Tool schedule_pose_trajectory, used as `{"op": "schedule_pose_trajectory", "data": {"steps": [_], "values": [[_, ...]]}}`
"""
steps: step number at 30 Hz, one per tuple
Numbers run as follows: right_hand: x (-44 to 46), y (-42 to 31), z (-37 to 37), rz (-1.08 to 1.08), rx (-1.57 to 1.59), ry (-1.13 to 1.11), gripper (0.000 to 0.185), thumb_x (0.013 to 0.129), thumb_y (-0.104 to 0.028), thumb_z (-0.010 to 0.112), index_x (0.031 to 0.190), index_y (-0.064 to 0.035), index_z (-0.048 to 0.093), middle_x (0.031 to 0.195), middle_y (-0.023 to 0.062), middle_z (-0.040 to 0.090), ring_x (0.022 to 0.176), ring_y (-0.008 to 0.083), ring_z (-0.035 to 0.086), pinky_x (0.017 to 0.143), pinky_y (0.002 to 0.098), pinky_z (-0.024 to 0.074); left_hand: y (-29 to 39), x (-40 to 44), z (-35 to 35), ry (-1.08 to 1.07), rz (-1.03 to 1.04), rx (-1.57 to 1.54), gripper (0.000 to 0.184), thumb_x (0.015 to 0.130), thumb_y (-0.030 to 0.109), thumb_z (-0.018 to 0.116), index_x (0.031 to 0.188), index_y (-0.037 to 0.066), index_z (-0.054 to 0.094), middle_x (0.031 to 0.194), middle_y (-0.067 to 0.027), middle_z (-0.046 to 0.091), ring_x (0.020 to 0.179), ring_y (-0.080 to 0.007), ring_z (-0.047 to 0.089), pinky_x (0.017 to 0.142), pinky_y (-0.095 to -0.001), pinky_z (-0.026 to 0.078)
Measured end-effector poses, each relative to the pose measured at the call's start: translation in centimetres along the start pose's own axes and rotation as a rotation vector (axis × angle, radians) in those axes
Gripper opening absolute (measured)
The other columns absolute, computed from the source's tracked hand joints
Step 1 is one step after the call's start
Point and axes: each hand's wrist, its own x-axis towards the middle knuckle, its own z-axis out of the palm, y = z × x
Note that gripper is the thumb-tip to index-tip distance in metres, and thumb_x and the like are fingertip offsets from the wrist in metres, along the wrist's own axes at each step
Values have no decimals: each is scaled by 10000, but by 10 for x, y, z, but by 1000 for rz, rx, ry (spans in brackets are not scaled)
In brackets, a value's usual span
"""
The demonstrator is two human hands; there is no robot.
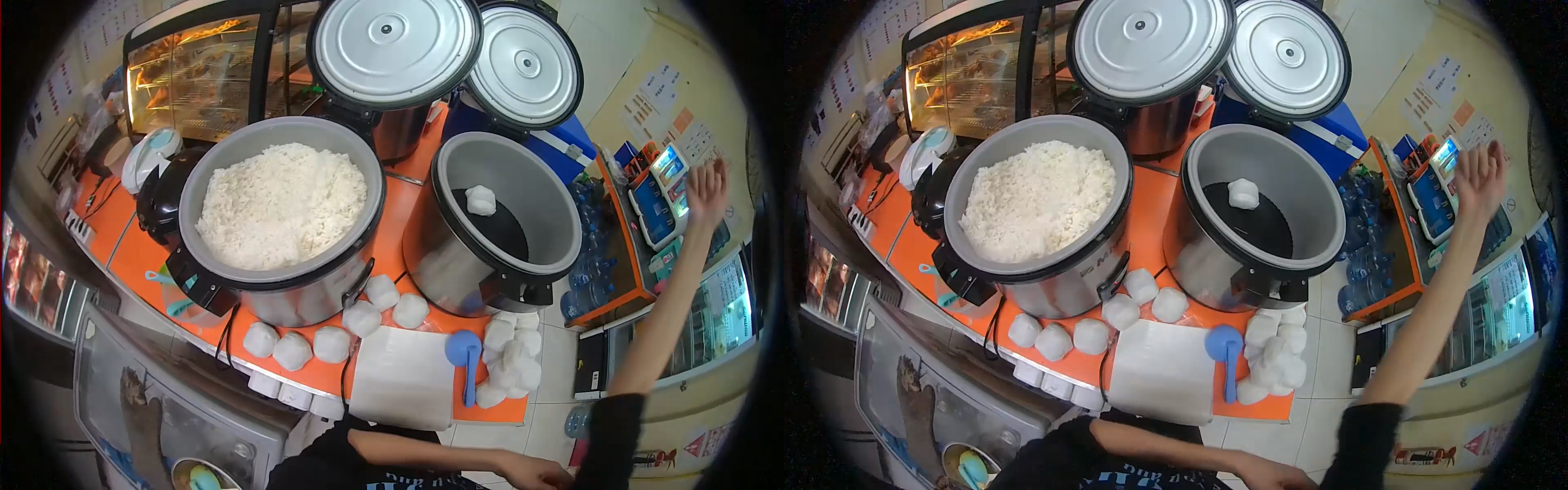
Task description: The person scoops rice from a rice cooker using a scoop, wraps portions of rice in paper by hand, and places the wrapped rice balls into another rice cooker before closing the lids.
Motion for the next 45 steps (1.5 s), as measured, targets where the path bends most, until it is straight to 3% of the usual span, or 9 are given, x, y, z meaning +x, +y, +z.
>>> {"op": "schedule_pose_trajectory", "data": {"steps": [6,12,18,21,27,33,35,39,45], "values": [[-378,-31,261,635,969,-1621,417,889,-233,548,1259,-57,472,1151,90,567,1002,206,558,812,300,481,-6,-176,27,716,-494,376,255,819,248,583,969,50,529,898,-150,559,855,-293,547,765,-387,435],[-418,-88,393,943,-291,-764,637,750,-334,690,1213,17,430,1149,199,525,1110,267,482,964,316,375,28,-262,34,1494,-680,337,236,859,186,571,1043,41,548,886,-88,573,853,-183,575,774,-295,450],[-462,-75,386,695,542,-331,839,673,-278,772,1303,26,309,1131,165,545,1066,223,504,925,308,383,30,-255,12,2104,-440,344,446,786,188,675,1136,17,458,1082,-137,501,977,-231,533,856,-342,426],[-434,-114,303,688,847,-917,696,738,-269,722,1253,53,383,1089,133,568,1027,209,521,887,310,400,48,-254,-4,2304,-413,419,757,672,225,781,1236,2,327,1211,-197,378,1136,-281,416,958,-369,354],[-409,-99,409,-19,347,-704,528,736,-274,701,1187,-67,520,1068,207,552,980,317,538,854,370,427,51,-269,9,2379,-121,92,766,626,143,796,1219,28,325,1178,-152,392,1107,-247,426,944,-352,364],[-381,-144,440,189,-182,-1024,711,579,-328,785,1180,-121,466,1129,221,460,1080,371,459,885,459,400,76,-253,33,2389,-103,80,674,787,61,562,1365,78,215,1252,-131,363,1116,-264,417,873,-386,447],[-393,-139,403,87,-28,-863,683,569,-329,786,1147,-127,484,1118,213,471,1091,370,457,915,453,384,73,-264,44,2353,-49,-44,855,747,92,614,1407,102,71,1331,-149,255,1176,-297,359,899,-408,445],[-311,-151,219,109,821,-1592,662,588,-207,737,1181,-93,466,1147,122,503,1129,252,461,983,371,329,55,-303,68,2258,20,361,941,666,149,694,1408,121,116,1276,-168,336,1120,-304,422,877,-421,456],[-136,-128,204,28,472,-965,753,590,-229,790,1189,-79,358,1111,168,476,1016,277,518,858,382,431,94,-292,22,2266,5,407,1055,504,86,564,1405,69,14,1307,-205,291,1210,-329,313,1026,-404,262]]}}
